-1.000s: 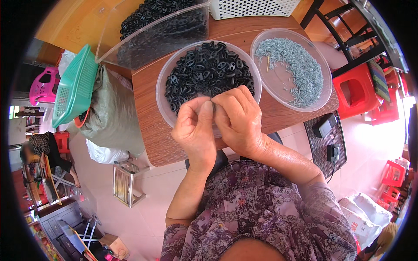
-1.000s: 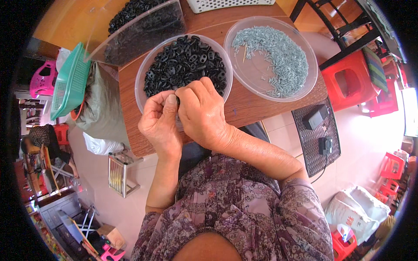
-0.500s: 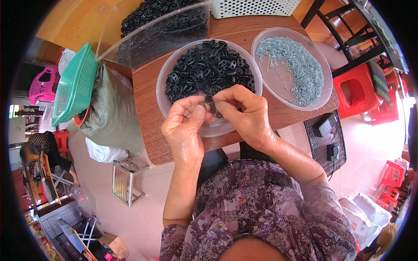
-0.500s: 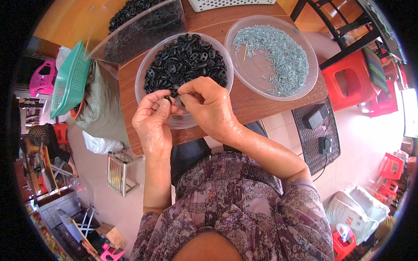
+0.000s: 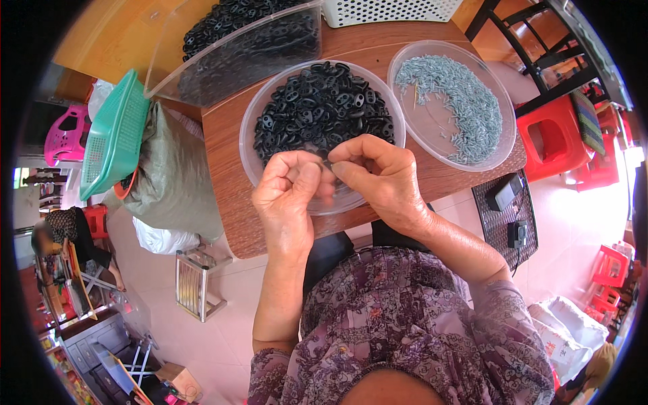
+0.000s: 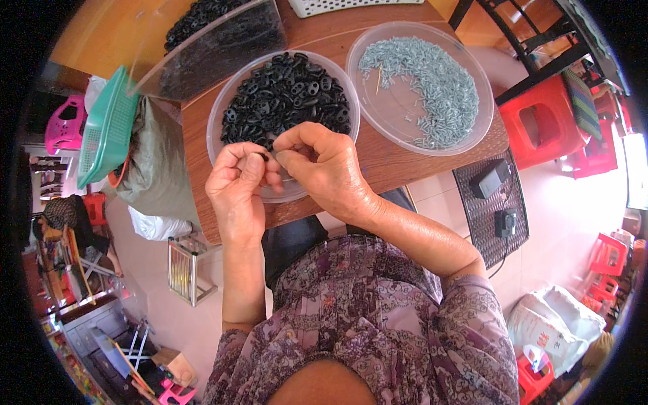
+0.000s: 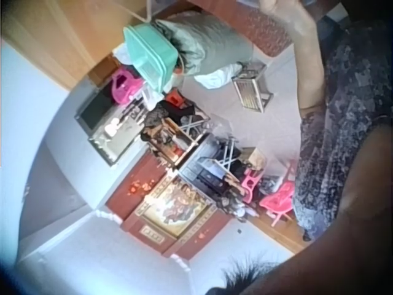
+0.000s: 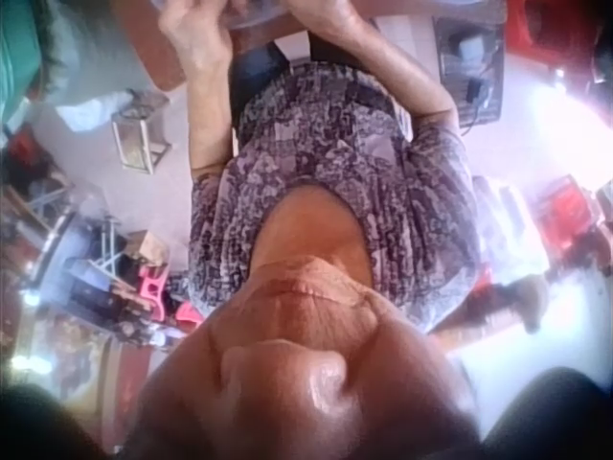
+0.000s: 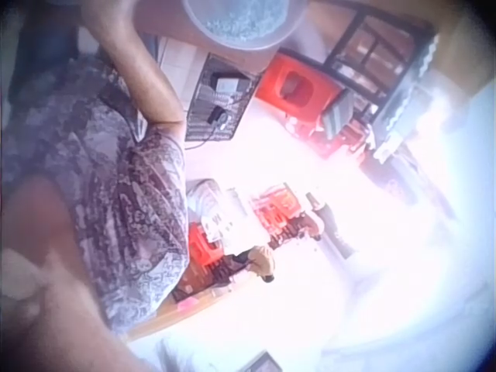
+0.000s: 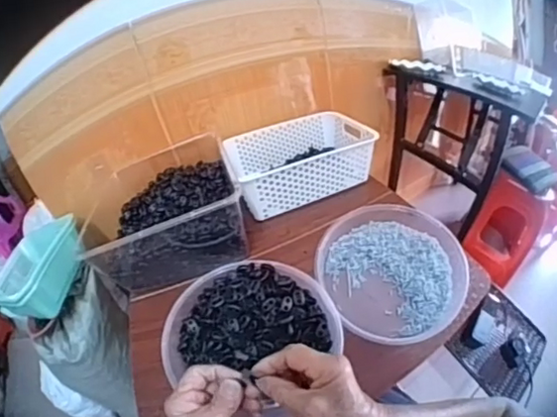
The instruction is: The person assembles plastic cord locks by hand, repeatedly picking pieces from the bowls on the table and snapping them together.
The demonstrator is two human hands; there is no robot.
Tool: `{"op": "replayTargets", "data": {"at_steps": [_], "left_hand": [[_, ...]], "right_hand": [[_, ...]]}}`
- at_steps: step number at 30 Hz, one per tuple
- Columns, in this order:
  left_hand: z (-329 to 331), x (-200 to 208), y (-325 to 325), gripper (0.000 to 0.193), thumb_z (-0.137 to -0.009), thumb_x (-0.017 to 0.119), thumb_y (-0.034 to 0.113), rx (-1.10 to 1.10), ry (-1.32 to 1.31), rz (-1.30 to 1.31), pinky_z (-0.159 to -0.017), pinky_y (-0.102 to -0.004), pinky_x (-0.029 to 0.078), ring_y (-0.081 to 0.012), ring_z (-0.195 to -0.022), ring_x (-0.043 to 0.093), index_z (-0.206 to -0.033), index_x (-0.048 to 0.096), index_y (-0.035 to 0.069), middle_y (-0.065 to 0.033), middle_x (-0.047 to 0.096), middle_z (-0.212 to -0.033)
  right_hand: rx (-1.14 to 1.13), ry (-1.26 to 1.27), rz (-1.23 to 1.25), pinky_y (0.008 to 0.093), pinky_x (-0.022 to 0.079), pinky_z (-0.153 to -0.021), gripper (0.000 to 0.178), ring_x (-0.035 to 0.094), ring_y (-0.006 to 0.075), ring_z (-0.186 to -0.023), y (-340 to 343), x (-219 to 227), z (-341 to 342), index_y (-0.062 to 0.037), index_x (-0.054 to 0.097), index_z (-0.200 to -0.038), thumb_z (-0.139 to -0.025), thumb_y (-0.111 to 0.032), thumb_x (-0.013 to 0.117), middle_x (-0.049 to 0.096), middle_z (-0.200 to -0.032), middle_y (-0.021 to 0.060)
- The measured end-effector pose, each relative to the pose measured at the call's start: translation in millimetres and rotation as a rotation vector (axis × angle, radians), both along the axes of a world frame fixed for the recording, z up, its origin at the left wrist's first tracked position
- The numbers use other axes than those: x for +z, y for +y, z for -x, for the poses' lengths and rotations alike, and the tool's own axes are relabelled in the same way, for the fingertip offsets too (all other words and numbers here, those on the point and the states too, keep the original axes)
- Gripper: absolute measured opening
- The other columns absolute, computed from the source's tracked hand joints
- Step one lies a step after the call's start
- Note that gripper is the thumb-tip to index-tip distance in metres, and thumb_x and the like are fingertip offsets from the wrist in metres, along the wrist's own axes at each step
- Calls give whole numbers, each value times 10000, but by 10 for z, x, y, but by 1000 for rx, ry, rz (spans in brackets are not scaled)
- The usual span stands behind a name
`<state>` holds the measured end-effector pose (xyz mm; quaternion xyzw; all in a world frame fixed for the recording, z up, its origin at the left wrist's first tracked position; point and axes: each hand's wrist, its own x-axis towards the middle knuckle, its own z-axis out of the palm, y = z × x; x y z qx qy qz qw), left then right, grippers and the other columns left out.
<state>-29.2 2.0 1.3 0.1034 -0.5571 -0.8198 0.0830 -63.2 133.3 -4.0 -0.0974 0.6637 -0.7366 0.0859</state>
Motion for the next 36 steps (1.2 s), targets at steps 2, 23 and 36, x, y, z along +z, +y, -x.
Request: {"op": "replayTargets", "data": {"at_steps": [2, 23, 36], "left_hand": [[3, 8, -5, 103, -835, 607, 69, -21, 5, -38, -542, -211, 453, -106, -592, 559, -872, 568, -19, -72, 613, -727], [-23, -77, 35, 190, -771, 640, -35, 173, 103, 215, -598, -162, 406, -36, -647, 491, -959, 621, -13, -16, 605, -798], [-57, -38, 4, 194, -738, 622, -90, 142, 94, 222, -676, -231, 511, -84, -725, 544, -928, 623, -54, -90, 569, -1061]], "right_hand": [[-7, 22, 30, 186, 421, -578, 46, 494, 21, -673, 1, -18, 3, 3, 596, -841, -796, -10, 600, 578, -737, -7], [-81, 553, -227, 340, 444, -626, 113, 533, 261, -712, -106, -57, -49, -15, 621, -824, -721, 30, 612, 566, -746, 104], [33, 70, 13, 194, 452, -623, 108, 526, 33, -712, -43, -4, -33, 4, 592, -897, -791, 4, 616, 597, -798, 7]]}}
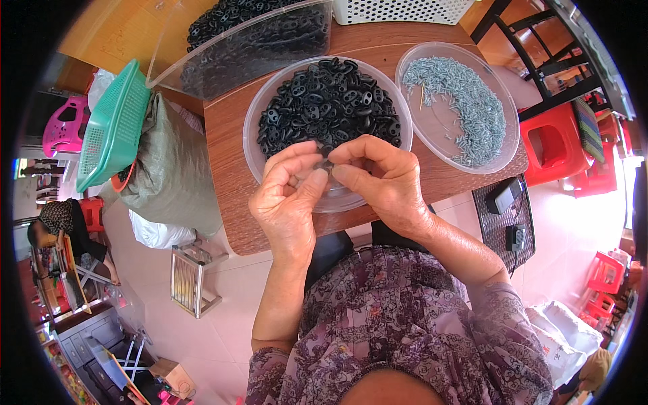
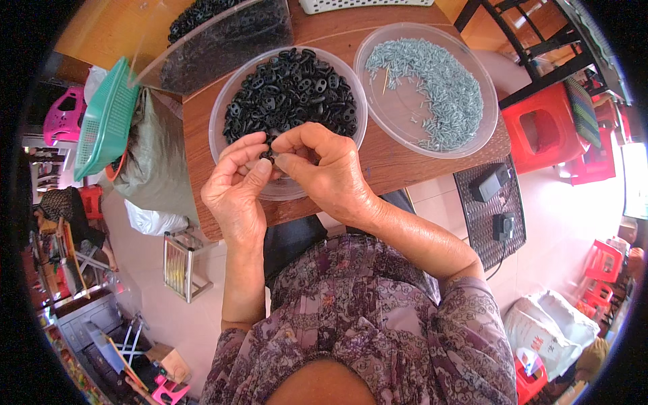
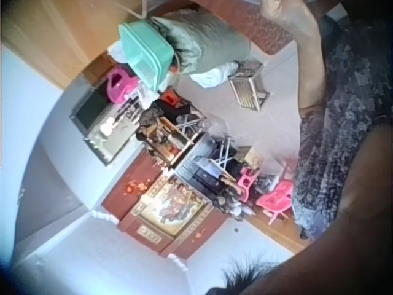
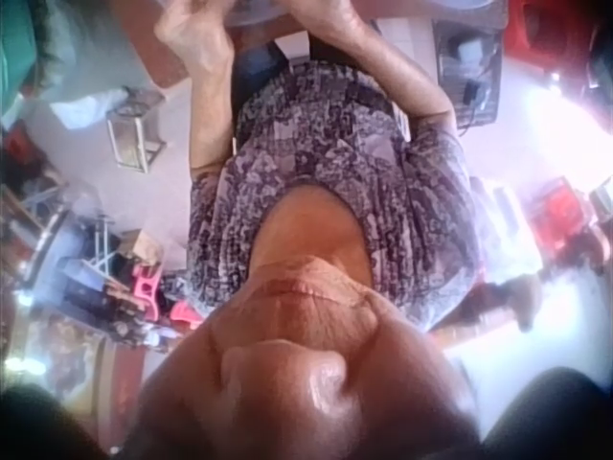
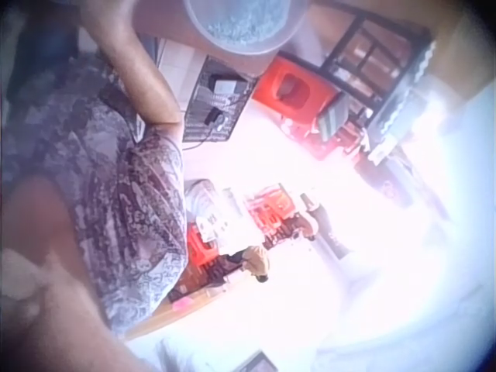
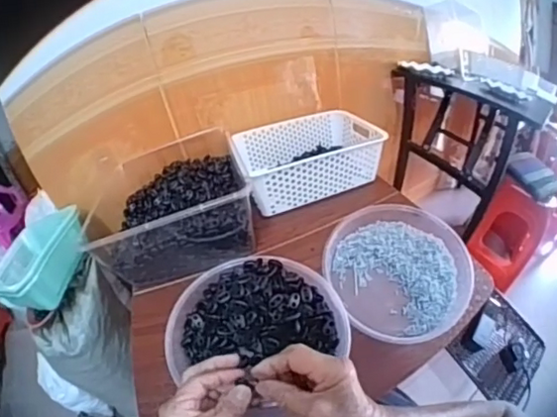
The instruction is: The person assembles plastic cord locks by hand, repeatedly picking pieces from the bowls on the table and snapping them together.
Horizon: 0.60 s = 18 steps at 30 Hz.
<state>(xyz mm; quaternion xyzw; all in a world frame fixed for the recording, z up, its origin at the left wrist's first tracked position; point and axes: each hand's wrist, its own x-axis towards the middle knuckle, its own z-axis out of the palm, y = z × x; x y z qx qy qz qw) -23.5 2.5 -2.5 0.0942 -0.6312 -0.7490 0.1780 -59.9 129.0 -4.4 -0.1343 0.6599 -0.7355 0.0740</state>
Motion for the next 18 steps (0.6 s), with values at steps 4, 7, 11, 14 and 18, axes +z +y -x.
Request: {"op": "replayTargets", "data": {"at_steps": [4, 7, 11, 14, 18], "left_hand": [[9, -9, -17, 129, -762, 609, -72, -48, 30, 69, -639, -209, 483, -76, -712, 538, -888, 610, -45, -64, 581, -980], [1, -28, -38, 91, -802, 597, -28, -95, 10, 26, -632, -197, 455, -71, -715, 540, -893, 590, -25, -38, 595, -897], [-36, 1, -67, 85, -832, 586, 11, -137, -27, 18, -647, -196, 445, -66, -722, 542, -914, 577, -9, -21, 601, -845], [-49, -21, -82, 89, -833, 586, 10, -159, -32, 64, -648, -197, 448, -64, -727, 542, -921, 588, -8, -20, 602, -843], [-58, 1, -73, 107, -820, 590, -16, -155, -44, 128, -635, -192, 449, -64, -723, 542, -927, 602, -20, -15, 583, -844]], "right_hand": [[31, -28, 39, 193, 453, -634, 125, 532, 39, -719, 10, 3, 3, 7, 584, -914, -792, 9, 612, 596, -801, 9], [56, -26, 69, 193, 456, -640, 123, 541, 44, -724, 19, 9, 15, 10, 579, -915, -795, 18, 600, 595, -807, 11], [129, -128, 73, 210, 468, -733, 187, 559, 69, -826, 64, 40, 38, 26, 581, -974, -789, 31, 608, 600, -892, 28], [164, -151, 110, 209, 467, -737, 192, 557, 69, -833, 73, 85, 45, 25, 578, -980, -790, 31, 607, 598, -900, 29], [159, -140, 85, 208, 465, -740, 201, 555, 68, -837, 80, 57, 55, 25, 573, -990, -792, 34, 603, 596, -902, 28]]}}
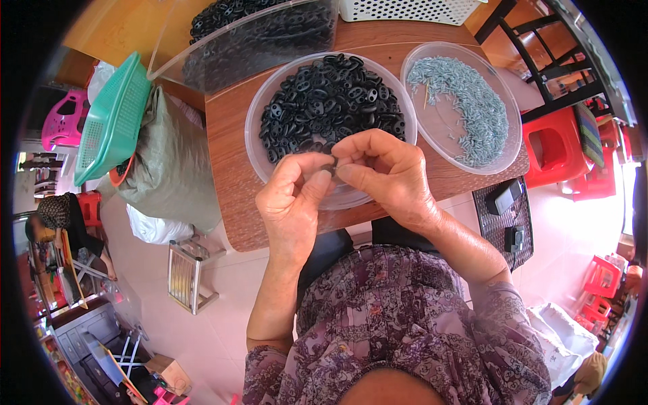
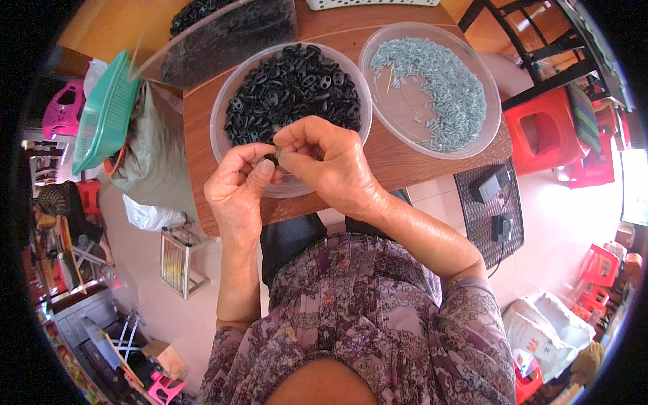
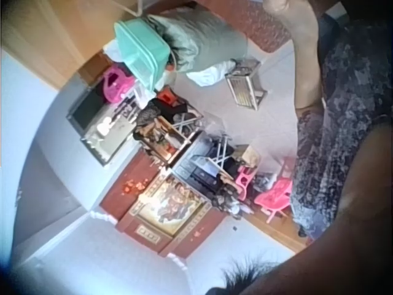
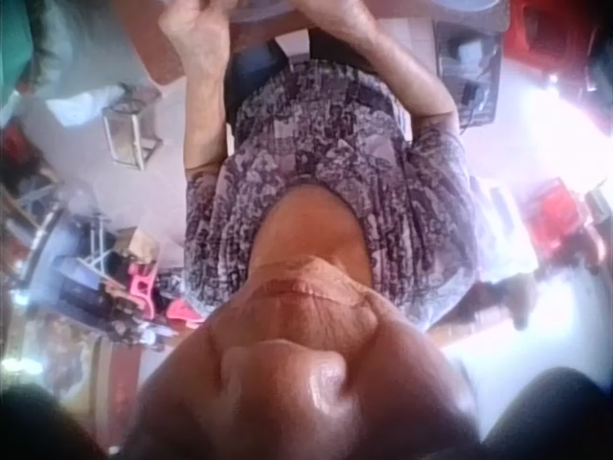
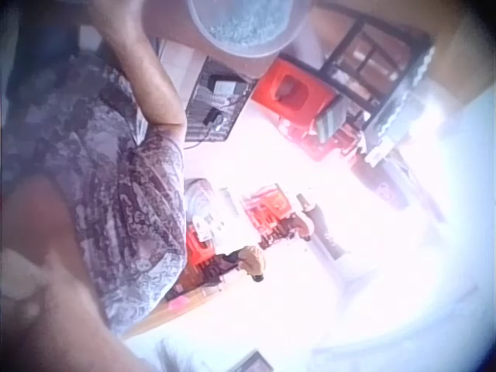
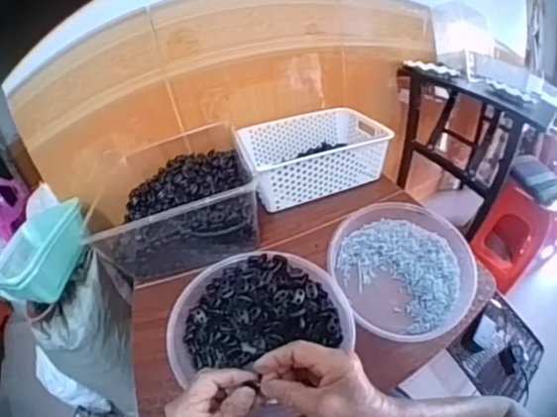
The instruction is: The person assembles plastic cord locks by hand, repeatedly picking pieces from the bowls on the table and snapping them together.
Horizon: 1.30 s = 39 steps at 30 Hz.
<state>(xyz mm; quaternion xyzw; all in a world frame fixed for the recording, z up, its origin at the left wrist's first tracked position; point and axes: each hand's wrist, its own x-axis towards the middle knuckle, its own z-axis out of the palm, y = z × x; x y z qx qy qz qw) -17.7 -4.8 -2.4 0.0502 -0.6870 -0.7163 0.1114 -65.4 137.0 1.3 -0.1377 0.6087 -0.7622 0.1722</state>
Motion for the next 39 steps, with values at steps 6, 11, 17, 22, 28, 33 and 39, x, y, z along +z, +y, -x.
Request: {"op": "replayTargets", "data": {"at_steps": [6, 11, 17, 22, 28, 33, 39], "left_hand": [[-18, -18, -16, 152, -811, 621, 29, 37, 13, 89, -618, -205, 448, -92, -655, 549, -944, 608, -43, -39, 598, -786], [-21, 16, -7, 137, -772, 579, -79, 61, -10, 104, -612, -195, 431, -67, -688, 519, -891, 615, -23, -20, 554, -802], [-26, 12, 1, 165, -743, 577, -97, 77, 41, 244, -608, -212, 435, -85, -688, 534, -883, 615, -20, -36, 570, -784], [-15, 20, 0, 117, -769, 606, -67, 88, 156, 441, -587, -192, 444, -82, -659, 546, -884, 617, -49, -35, 555, -771], [-26, 3, 20, 112, -758, 600, -78, 86, 199, 493, -561, -196, 431, -78, -636, 534, -865, 613, -49, -35, 550, -762], [-34, 13, 48, 99, -778, 595, -62, 124, 88, 339, -555, -195, 432, -84, -605, 537, -871, 620, -42, -39, 581, -755], [-19, 8, 47, 95, -815, 576, -27, 150, -38, -89, -564, -189, 438, -69, -620, 547, -901, 616, -28, -31, 612, -744]], "right_hand": [[18, 53, -82, 201, 460, -737, 204, 551, 63, -833, 6, -18, 8, 21, 572, -995, -794, 36, 599, 594, -905, 27], [-41, 98, -87, 187, 436, -642, 143, 504, 32, -720, -33, -76, 8, 11, 584, -928, -788, -12, 599, 577, -804, -2], [-26, 105, -105, 188, 427, -621, 143, 492, 29, -700, -29, -74, 5, 13, 581, -922, -783, -11, 599, 563, -773, -11], [-15, 108, -92, 190, 429, -616, 149, 492, 30, -687, -32, -79, 4, 13, 579, -928, -782, -8, 598, 559, -759, -8], [28, 101, -137, 190, 436, -657, 178, 507, 37, -737, -24, -57, 4, 13, 574, -964, -789, 5, 600, 569, -812, -1], [36, 93, -159, 191, 442, -709, 204, 526, 46, -803, -48, -48, 0, 12, 568, -998, -797, 20, 600, 583, -873, 6], [48, 49, -92, 205, 448, -714, 163, 537, 58, -791, -54, 23, 3, 20, 576, -972, -813, -6, 598, 600, -860, 23]]}}
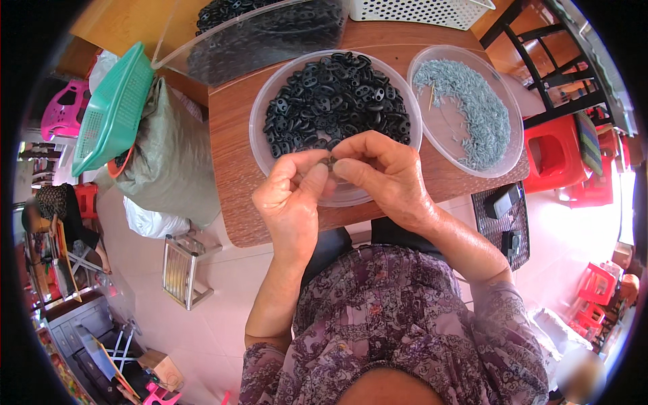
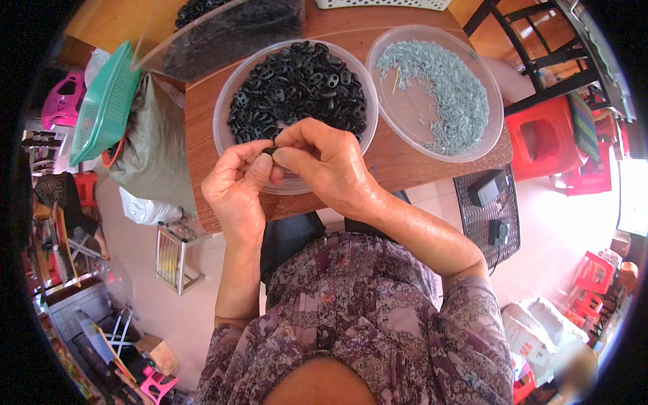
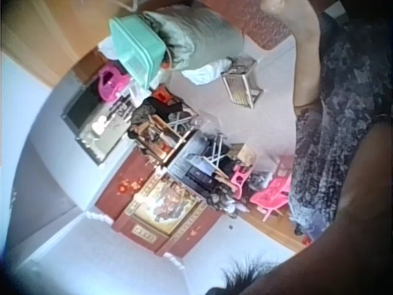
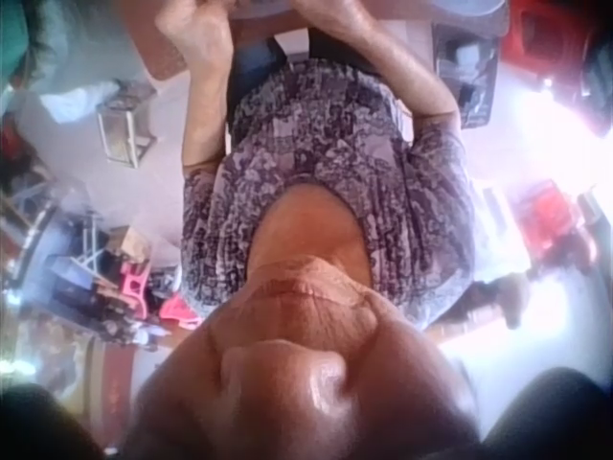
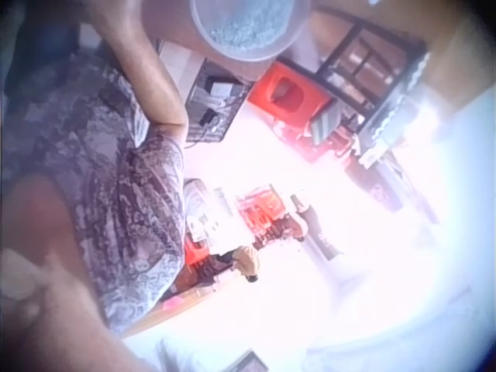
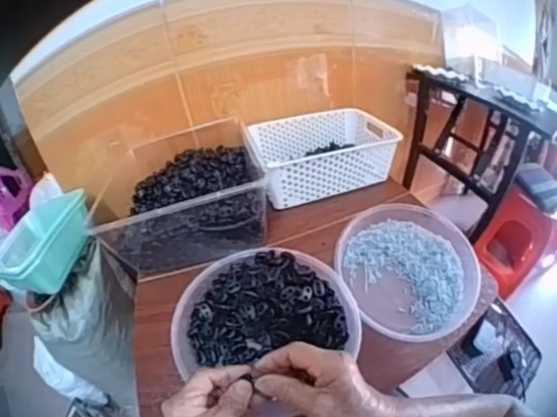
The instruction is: The person assembles plastic cord locks by hand, repeatedly picking pieces from the bowls on the table and snapping them together.
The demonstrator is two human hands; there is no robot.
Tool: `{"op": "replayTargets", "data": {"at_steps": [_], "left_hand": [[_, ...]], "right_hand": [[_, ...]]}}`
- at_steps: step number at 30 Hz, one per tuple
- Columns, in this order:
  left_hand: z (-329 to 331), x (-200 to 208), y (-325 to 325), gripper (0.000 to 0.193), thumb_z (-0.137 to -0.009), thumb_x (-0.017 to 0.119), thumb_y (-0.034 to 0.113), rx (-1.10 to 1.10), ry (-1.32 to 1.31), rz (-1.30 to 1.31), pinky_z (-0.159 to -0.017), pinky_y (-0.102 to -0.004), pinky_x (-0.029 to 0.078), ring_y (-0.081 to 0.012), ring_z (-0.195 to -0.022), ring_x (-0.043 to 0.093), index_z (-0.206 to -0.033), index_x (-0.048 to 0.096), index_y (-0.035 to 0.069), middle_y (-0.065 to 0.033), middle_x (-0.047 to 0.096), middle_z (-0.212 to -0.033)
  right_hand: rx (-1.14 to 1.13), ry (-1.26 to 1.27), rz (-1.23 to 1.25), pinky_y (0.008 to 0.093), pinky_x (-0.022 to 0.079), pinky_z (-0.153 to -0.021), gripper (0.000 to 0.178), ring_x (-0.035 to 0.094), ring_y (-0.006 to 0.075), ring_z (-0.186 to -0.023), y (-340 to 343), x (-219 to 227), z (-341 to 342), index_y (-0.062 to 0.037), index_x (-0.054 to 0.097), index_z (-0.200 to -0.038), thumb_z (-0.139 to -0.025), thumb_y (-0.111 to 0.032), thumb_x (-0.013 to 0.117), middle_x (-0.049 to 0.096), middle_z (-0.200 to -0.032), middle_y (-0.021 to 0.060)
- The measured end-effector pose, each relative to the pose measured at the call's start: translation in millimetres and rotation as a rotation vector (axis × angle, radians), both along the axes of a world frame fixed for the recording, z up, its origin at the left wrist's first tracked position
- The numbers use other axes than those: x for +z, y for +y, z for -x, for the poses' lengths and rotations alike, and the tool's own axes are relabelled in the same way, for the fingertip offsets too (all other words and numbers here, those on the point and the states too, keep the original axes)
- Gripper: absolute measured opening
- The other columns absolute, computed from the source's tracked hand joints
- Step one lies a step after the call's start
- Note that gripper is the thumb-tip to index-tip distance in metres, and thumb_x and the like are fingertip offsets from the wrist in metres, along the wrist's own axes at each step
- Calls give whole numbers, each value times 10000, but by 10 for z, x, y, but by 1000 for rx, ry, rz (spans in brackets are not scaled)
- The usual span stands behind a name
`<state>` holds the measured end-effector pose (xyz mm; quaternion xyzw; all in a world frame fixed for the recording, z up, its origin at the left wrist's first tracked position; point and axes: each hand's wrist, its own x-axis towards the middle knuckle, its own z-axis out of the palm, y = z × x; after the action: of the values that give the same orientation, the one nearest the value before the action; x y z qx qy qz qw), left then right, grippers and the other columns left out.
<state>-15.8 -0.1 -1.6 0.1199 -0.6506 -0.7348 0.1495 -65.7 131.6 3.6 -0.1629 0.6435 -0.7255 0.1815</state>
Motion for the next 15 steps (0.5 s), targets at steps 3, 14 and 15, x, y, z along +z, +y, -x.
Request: {"op": "replayTargets", "data": {"at_steps": [3, 14, 15], "left_hand": [[6, 6, 5, 102, -819, 572, -28, 7, -2, -38, -567, -189, 447, -71, -621, 556, -912, 614, -32, -40, 619, -751], [-25, 28, 58, 112, -806, 586, -32, 49, 3, 37, -538, -210, 450, -106, -581, 548, -913, 601, -61, -68, 604, -756], [-27, 15, 59, 106, -808, 581, -34, 49, 18, 26, -537, -209, 449, -105, -575, 543, -909, 599, -60, -66, 602, -754]], "right_hand": [[17, 29, 5, 207, 450, -703, 139, 539, 60, -780, 12, -1, 3, 23, 585, -948, -818, -24, 601, 605, -845, 25], [3, 63, -126, 191, 406, -617, 70, 481, 38, -700, -14, 26, 11, 9, 593, -827, -814, -59, 586, 562, -759, -15], [3, 62, -126, 191, 406, -617, 70, 481, 38, -700, -14, 22, 17, 9, 593, -827, -814, -59, 586, 562, -759, -15]]}}
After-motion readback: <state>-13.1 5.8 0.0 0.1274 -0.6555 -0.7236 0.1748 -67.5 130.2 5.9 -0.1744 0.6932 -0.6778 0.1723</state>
